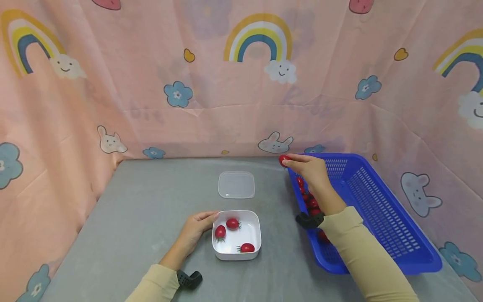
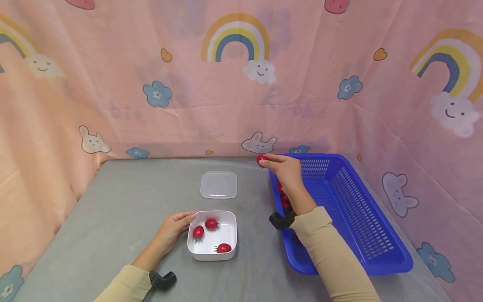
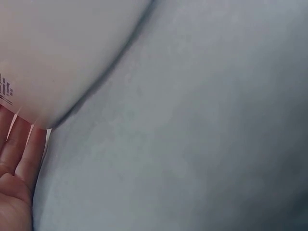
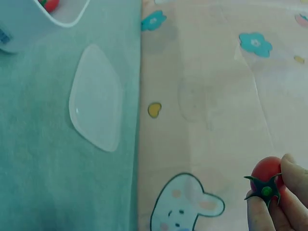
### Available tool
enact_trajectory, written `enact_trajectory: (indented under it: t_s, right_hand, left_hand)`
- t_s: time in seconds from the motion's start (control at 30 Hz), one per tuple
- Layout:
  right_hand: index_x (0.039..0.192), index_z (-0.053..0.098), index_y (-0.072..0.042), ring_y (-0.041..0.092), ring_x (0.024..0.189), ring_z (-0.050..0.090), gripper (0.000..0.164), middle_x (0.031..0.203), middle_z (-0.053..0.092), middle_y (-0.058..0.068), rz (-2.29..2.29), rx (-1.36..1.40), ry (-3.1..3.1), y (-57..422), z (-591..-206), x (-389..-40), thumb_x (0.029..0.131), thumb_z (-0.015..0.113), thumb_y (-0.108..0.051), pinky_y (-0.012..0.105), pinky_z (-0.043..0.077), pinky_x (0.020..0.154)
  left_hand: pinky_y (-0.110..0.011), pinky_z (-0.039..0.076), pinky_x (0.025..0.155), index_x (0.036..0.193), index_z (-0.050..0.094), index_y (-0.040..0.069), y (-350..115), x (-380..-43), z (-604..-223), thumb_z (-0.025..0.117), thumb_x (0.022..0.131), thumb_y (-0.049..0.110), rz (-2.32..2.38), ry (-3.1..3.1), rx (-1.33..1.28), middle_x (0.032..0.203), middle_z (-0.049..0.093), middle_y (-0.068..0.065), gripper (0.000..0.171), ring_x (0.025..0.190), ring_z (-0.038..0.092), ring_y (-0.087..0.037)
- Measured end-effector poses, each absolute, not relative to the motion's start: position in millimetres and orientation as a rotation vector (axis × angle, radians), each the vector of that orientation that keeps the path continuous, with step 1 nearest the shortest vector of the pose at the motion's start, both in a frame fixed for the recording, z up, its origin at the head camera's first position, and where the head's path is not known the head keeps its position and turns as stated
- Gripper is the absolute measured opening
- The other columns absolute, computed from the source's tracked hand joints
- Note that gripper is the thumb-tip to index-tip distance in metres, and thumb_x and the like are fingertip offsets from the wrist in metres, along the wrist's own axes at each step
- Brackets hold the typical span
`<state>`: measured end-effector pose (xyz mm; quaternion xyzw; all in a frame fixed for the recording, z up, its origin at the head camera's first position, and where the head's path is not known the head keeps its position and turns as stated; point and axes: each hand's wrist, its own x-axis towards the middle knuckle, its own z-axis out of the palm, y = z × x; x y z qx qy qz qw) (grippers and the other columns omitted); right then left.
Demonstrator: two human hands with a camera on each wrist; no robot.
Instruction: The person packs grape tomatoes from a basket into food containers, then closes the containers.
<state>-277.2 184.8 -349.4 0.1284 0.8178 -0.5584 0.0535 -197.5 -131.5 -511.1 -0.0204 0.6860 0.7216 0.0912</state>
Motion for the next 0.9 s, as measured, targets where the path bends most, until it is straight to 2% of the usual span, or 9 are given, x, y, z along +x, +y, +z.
enact_trajectory:
  t_s: [0.17, 0.3, 0.5, 0.73, 0.9]
  right_hand:
    - [0.135, 0.063, -0.019, 0.032, 0.135, 0.046, 0.056, 0.149, 0.051, 0.011, -1.674, 0.380, 2.480, 175.7, -350.5, -270.2, 0.086, 0.075, -0.045, 0.050, 0.038, 0.114]
    - [0.133, 0.065, -0.014, 0.031, 0.134, 0.048, 0.053, 0.144, 0.056, 0.013, -1.741, 0.299, 2.441, 165.7, -350.0, -263.1, 0.087, 0.076, -0.040, 0.050, 0.034, 0.117]
    - [0.129, 0.067, -0.009, 0.029, 0.129, 0.051, 0.047, 0.134, 0.064, 0.015, -1.799, 0.197, 2.402, 147.3, -350.0, -255.5, 0.088, 0.076, -0.032, 0.047, 0.039, 0.114]
    - [0.124, 0.071, -0.011, 0.028, 0.126, 0.054, 0.044, 0.118, 0.074, 0.009, -1.778, 0.146, 2.409, 134.2, -352.9, -247.7, 0.086, 0.078, -0.031, 0.051, 0.040, 0.110]
    - [0.123, 0.071, -0.011, 0.027, 0.122, 0.058, 0.043, 0.113, 0.076, 0.007, -1.824, 0.113, 2.377, 126.0, -352.9, -244.9, 0.085, 0.079, -0.030, 0.048, 0.043, 0.108]
  left_hand:
    - [-0.020, 0.055, 0.085, 0.119, 0.068, -0.008, -130.8, -198.1, -511.2, 0.068, 0.092, 0.014, 2.144, 2.031, -0.067, 0.111, 0.075, -0.006, 0.035, 0.094, 0.068, -0.003]
    - [-0.020, 0.055, 0.085, 0.119, 0.067, -0.009, -130.6, -198.1, -511.9, 0.068, 0.093, 0.014, 2.145, 2.031, -0.058, 0.111, 0.075, -0.006, 0.035, 0.095, 0.068, -0.003]
    - [-0.019, 0.054, 0.086, 0.120, 0.066, -0.010, -131.6, -197.8, -511.1, 0.067, 0.093, 0.013, 2.154, 2.034, -0.064, 0.115, 0.074, -0.011, 0.035, 0.095, 0.067, -0.003]
    - [-0.019, 0.054, 0.085, 0.119, 0.067, -0.009, -132.4, -197.8, -509.8, 0.067, 0.093, 0.012, 2.150, 2.033, -0.066, 0.109, 0.075, -0.003, 0.034, 0.094, 0.068, -0.002]
    - [-0.019, 0.054, 0.086, 0.121, 0.065, -0.011, -133.3, -198.1, -509.7, 0.067, 0.093, 0.014, 2.139, 2.018, -0.044, 0.110, 0.075, -0.002, 0.037, 0.095, 0.068, -0.001]
